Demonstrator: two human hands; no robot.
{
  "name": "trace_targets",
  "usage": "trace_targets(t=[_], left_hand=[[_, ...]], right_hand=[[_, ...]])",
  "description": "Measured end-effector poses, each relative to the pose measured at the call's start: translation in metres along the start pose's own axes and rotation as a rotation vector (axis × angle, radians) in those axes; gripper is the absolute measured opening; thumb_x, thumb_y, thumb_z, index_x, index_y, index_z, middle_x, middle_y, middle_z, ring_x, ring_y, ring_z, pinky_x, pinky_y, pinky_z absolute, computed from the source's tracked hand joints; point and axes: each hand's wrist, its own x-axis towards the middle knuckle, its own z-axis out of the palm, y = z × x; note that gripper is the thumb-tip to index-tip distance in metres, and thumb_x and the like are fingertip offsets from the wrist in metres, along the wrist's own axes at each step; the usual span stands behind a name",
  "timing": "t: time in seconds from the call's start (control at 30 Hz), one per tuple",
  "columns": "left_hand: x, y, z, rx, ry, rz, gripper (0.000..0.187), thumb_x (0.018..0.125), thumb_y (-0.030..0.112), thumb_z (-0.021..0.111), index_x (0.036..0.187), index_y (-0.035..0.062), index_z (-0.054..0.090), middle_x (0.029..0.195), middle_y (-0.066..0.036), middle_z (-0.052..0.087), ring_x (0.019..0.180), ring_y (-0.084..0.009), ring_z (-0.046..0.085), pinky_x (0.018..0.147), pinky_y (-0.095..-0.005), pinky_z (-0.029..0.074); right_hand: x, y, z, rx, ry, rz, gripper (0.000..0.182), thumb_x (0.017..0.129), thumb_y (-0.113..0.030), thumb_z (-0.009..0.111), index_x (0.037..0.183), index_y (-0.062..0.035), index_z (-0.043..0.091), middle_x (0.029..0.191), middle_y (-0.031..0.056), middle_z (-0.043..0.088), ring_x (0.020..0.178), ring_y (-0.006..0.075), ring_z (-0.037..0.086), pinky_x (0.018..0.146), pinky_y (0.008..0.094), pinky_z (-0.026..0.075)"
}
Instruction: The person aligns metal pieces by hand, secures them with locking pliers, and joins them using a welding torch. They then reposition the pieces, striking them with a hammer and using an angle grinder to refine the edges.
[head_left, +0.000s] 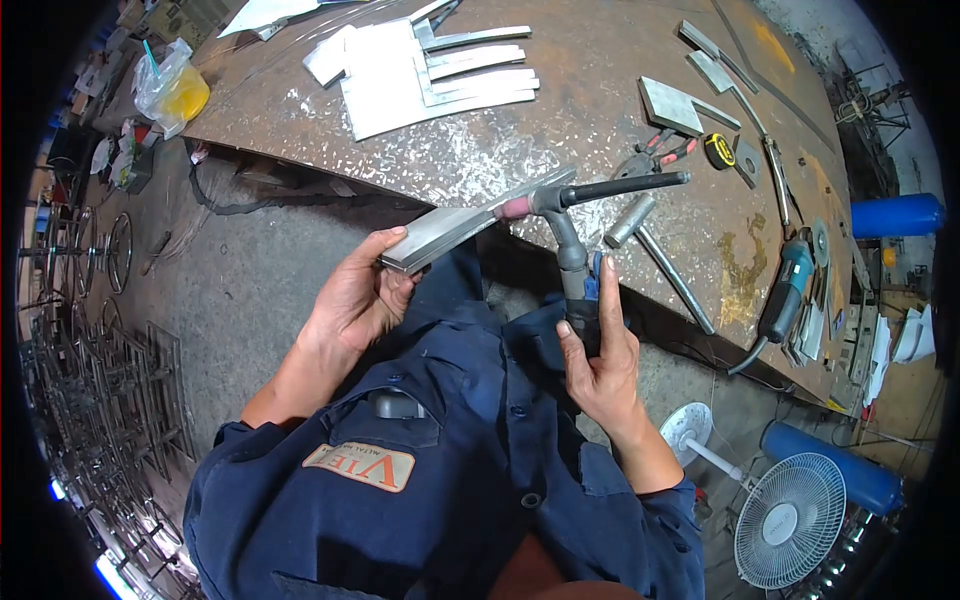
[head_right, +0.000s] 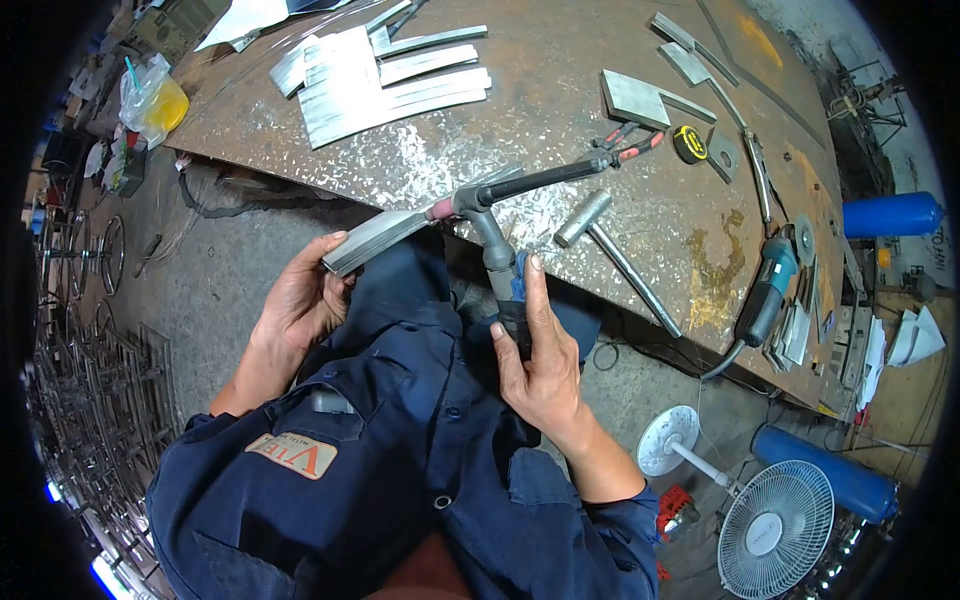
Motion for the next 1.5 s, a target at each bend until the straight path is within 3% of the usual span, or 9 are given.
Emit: trace_targets(t=[0.53,0.6,0.83,0.9,1.13,1.2,1.3,1.5], left_hand=[[0.001,0.002,-0.002,-0.007,-0.007,-0.012,0.017,0.102,0.013,0.066,0.108,-0.0013,0.060,0.079,-0.016,0.072,0.064,-0.0213,0.076,0.052,-0.0233,0.067],[0.002,0.003,-0.006,0.016,-0.045,-0.012,0.023,0.100,0.014,0.069,0.109,-0.0053,0.061,0.085,-0.015,0.073,0.065,-0.0194,0.075,0.056,-0.0244,0.068],[0.003,0.003,-0.006,0.014,-0.046,-0.008,0.022,0.100,0.013,0.069,0.109,-0.0047,0.061,0.085,-0.015,0.073,0.066,-0.0204,0.076,0.055,-0.0247,0.068],[0.002,0.002,-0.002,-0.011,0.001,-0.013,0.014,0.102,0.012,0.066,0.108,0.0009,0.061,0.081,-0.015,0.072,0.063,-0.0214,0.075,0.053,-0.0234,0.067],[0.001,0.002,-0.002,-0.008,0.011,-0.001,0.013,0.101,0.012,0.067,0.108,0.0021,0.062,0.081,-0.015,0.071,0.063,-0.0208,0.074,0.052,-0.0229,0.066],[0.003,0.003,-0.007,0.000,-0.048,-0.010,0.020,0.101,0.012,0.067,0.109,-0.0045,0.061,0.085,-0.015,0.074,0.067,-0.0219,0.076,0.056,-0.0253,0.068],[0.000,0.003,0.000,-0.008,0.010,-0.003,0.013,0.101,0.012,0.066,0.108,0.0007,0.062,0.081,-0.016,0.072,0.063,-0.0220,0.075,0.052,-0.0240,0.067],[0.002,0.006,-0.001,-0.030,-0.043,-0.062,0.014,0.103,0.013,0.065,0.105,-0.0002,0.062,0.079,-0.015,0.070,0.063,-0.0226,0.075,0.053,-0.0255,0.067]], right_hand=[[-0.007,-0.003,0.010,0.054,0.013,0.072,0.075,0.094,0.003,0.066,0.160,0.0081,0.031,0.148,0.0347,0.054,0.129,0.0424,0.064,0.104,0.0393,0.052],[-0.008,-0.001,0.012,0.053,0.030,0.044,0.074,0.094,0.003,0.066,0.160,0.0081,0.032,0.148,0.0347,0.053,0.130,0.0432,0.063,0.105,0.0404,0.052],[-0.005,0.000,0.016,-0.083,0.081,-0.073,0.073,0.094,0.003,0.066,0.159,0.0077,0.034,0.145,0.0340,0.056,0.125,0.0459,0.065,0.101,0.0423,0.054],[-0.002,-0.002,0.015,-0.121,0.102,-0.154,0.073,0.093,0.003,0.066,0.159,0.0073,0.034,0.144,0.0338,0.057,0.123,0.0461,0.066,0.099,0.0424,0.055],[-0.001,-0.001,0.013,-0.148,0.105,-0.159,0.075,0.093,0.003,0.067,0.160,0.0054,0.033,0.138,0.0335,0.061,0.118,0.0467,0.068,0.095,0.0422,0.057],[-0.002,0.000,0.013,-0.132,0.087,-0.142,0.076,0.092,0.003,0.067,0.160,0.0047,0.033,0.139,0.0334,0.060,0.118,0.0466,0.068,0.094,0.0422,0.057],[-0.002,0.002,0.012,-0.137,0.075,-0.145,0.077,0.092,0.003,0.067,0.160,0.0046,0.033,0.143,0.0329,0.058,0.122,0.0461,0.066,0.096,0.0423,0.056],[-0.001,0.004,0.013,-0.142,0.091,-0.186,0.077,0.092,0.002,0.068,0.161,0.0040,0.032,0.146,0.0325,0.056,0.127,0.0457,0.064,0.099,0.0429,0.055]])
